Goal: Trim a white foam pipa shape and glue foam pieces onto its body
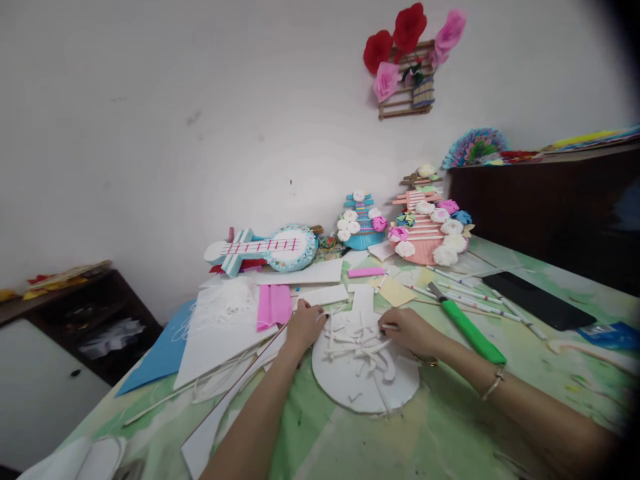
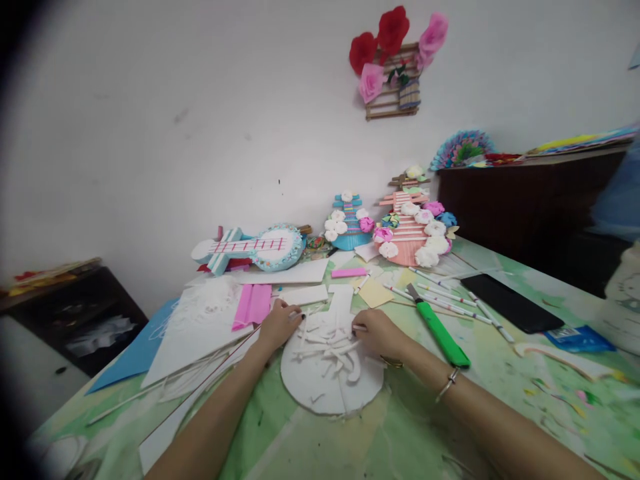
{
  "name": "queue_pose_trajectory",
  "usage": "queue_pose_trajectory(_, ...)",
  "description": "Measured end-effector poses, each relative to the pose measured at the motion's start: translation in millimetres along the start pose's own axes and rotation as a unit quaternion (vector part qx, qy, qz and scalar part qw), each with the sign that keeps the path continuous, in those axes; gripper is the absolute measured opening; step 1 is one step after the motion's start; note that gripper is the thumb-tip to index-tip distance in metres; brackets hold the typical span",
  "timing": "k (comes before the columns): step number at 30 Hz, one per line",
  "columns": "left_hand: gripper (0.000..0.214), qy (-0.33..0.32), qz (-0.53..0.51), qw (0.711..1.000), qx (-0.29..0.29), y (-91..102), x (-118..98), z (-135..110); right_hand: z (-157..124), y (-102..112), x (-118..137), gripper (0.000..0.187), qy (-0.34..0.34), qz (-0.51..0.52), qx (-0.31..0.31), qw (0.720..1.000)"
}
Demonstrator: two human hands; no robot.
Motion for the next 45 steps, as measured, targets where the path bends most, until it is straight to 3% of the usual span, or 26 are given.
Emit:
queue_pose_trajectory(8, 0.021, 0.038, 0.032, 0.999, -0.004, 9.0, 17, 12, -21, -5, 7, 0.035, 0.042, -0.017, 0.046, 0.998)
queue_pose_trajectory(14, 0.026, 0.036, 0.03, 0.999, -0.019, 13.2, 2, 31, -32, -2, 0, 0.04, 0.009, 0.029, 0.018, 0.999)
queue_pose_trajectory(20, 0.038, 0.047, 0.018, 0.999, 0.017, -0.5, -11, 63, -35, 16, 1, 0.031, 0.005, 0.024, -0.019, 1.0)
queue_pose_trajectory(27, 0.024, 0.065, 0.007, 0.997, 0.047, -11.8, -3, 80, -35, 22, 23, 0.025, 0.112, 0.003, -0.037, 0.993)
queue_pose_trajectory(32, 0.023, -0.015, -0.042, 0.998, 0.039, 4.3, -24, 59, -36, 22, 21, 0.028, 0.06, -0.031, -0.057, 0.996)
queue_pose_trajectory(36, 0.013, -0.142, -0.079, 0.984, 0.071, 16.0, -50, 19, -36, 18, 25, 0.044, 0.068, 0.054, -0.061, 0.994)
queue_pose_trajectory(39, 0.005, -0.22, -0.079, 0.966, 0.111, 14.5, -62, -7, -36, 16, 24, 0.036, 0.05, 0.085, -0.063, 0.993)
queue_pose_trajectory(42, 0.005, -0.234, -0.065, 0.962, 0.126, 9.3, -63, -17, -36, 26, 21, 0.015, 0.021, 0.047, -0.12, 0.992)
queue_pose_trajectory(45, 0.009, -0.219, -0.051, 0.967, 0.121, 7.7, -60, -19, -37, 34, 21, 0.019, 0.018, 0.036, -0.159, 0.986)
Point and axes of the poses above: each hand's wrist, its own z-axis towards the middle knuckle, its own y-axis out of the back of the hand, x = y × z, the point moved 6 cm from there along z, towards the middle knuckle, and after that the axes turned 10 degrees about y, right-handed, at the moved point
